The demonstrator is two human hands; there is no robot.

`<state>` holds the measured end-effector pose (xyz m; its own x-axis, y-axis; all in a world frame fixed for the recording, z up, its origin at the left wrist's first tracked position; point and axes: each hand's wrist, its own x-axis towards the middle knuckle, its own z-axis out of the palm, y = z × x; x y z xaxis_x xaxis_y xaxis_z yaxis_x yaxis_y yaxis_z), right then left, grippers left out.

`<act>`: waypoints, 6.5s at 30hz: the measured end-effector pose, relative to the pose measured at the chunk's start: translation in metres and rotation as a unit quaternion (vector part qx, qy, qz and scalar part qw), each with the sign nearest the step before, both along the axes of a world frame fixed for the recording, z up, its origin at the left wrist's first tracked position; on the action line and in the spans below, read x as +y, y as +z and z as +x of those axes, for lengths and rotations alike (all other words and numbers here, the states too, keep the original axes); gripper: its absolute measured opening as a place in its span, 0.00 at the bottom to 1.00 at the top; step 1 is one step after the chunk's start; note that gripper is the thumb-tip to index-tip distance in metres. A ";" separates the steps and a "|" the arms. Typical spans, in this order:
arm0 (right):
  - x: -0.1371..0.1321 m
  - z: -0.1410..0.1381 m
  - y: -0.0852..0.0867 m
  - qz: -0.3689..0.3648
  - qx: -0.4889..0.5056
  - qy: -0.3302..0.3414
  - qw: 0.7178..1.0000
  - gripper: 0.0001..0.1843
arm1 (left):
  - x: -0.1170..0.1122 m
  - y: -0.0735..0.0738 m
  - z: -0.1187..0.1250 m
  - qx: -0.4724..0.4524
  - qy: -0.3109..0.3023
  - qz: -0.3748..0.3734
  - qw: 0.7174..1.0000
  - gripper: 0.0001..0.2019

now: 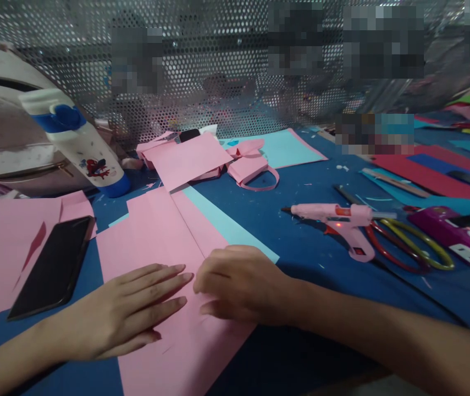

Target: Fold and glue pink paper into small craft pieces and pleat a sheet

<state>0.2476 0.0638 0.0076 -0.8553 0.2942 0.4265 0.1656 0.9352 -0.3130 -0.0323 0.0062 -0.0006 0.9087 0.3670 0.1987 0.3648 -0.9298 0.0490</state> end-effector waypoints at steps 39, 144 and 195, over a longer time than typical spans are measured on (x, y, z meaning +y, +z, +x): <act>0.011 -0.002 -0.006 -0.146 -0.010 0.041 0.988 0.23 | 0.004 0.004 -0.003 0.055 0.018 -0.038 0.998 0.31; 0.031 0.023 -0.002 -0.156 -0.186 -0.007 0.970 0.24 | -0.013 0.006 0.010 0.034 0.076 -0.099 0.992 0.32; 0.063 -0.027 -0.010 -0.130 -0.191 -0.049 0.972 0.29 | -0.013 0.005 0.006 0.018 0.067 -0.125 0.990 0.29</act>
